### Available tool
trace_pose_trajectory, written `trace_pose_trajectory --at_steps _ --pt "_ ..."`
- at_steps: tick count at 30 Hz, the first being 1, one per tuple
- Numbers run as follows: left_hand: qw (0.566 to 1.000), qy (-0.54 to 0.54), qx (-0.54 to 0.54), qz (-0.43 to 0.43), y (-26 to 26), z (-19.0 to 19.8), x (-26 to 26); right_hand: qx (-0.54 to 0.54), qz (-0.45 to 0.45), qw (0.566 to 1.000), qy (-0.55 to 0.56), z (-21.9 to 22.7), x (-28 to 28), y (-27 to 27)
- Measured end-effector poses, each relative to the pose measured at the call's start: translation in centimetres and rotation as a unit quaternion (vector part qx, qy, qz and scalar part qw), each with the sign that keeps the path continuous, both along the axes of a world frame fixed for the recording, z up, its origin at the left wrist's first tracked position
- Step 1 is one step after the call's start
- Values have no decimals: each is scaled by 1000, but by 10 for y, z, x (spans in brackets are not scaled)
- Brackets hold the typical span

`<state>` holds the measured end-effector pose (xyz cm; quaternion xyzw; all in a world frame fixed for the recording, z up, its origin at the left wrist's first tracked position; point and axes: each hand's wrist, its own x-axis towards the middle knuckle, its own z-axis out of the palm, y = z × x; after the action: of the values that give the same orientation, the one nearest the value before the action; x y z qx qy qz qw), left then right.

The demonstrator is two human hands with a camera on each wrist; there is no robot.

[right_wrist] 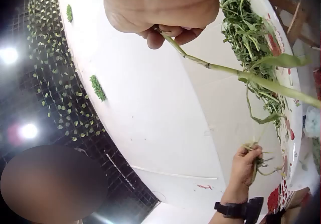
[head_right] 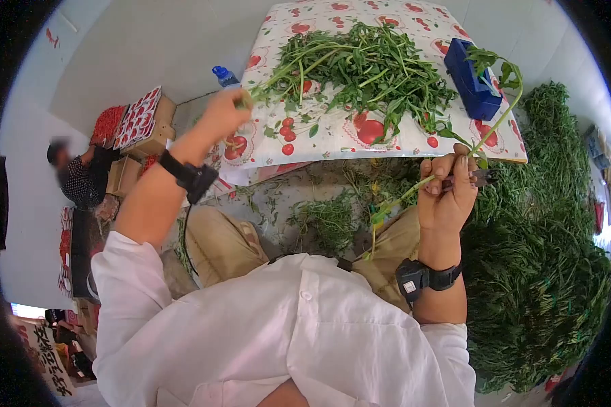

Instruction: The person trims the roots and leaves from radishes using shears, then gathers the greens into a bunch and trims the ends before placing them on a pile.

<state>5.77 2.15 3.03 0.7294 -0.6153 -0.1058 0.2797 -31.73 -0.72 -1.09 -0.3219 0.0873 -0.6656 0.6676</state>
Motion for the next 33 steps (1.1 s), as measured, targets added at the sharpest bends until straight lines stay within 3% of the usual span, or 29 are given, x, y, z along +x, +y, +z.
trace_pose_trajectory --at_steps 3,9,11,13,16,19,21,23,28,31,33 --pt "985 172 -10 19 -31 27 27 8 -6 1000 2 -2 1 -3" --pt "993 -39 -111 -29 -81 103 -16 33 -7 999 -4 -10 2 -10" --pt "987 -61 -91 -115 -118 102 -21 40 -7 999 0 -12 4 -9" --pt "987 -59 -37 -142 -132 110 -47 43 -10 999 13 -13 4 -8" --pt "960 -58 -215 -172 -165 71 -30 51 -15 998 24 -14 2 -4" --pt "969 -200 -22 -145 -153 65 -7 53 -18 998 24 -18 -2 -4" --pt "941 -308 92 -106 -153 39 25 57 -15 998 21 -20 -4 -5" --pt "927 -329 168 -70 -145 17 54 61 -7 998 16 -20 -5 -8" --pt "927 -315 198 -44 -113 -26 85 58 -10 998 22 -23 0 -12" --pt "932 -190 307 6 -100 -15 62 64 -7 998 19 -27 0 -16" --pt "950 -169 261 6 -104 -36 72 68 -5 998 18 -29 1 -17"
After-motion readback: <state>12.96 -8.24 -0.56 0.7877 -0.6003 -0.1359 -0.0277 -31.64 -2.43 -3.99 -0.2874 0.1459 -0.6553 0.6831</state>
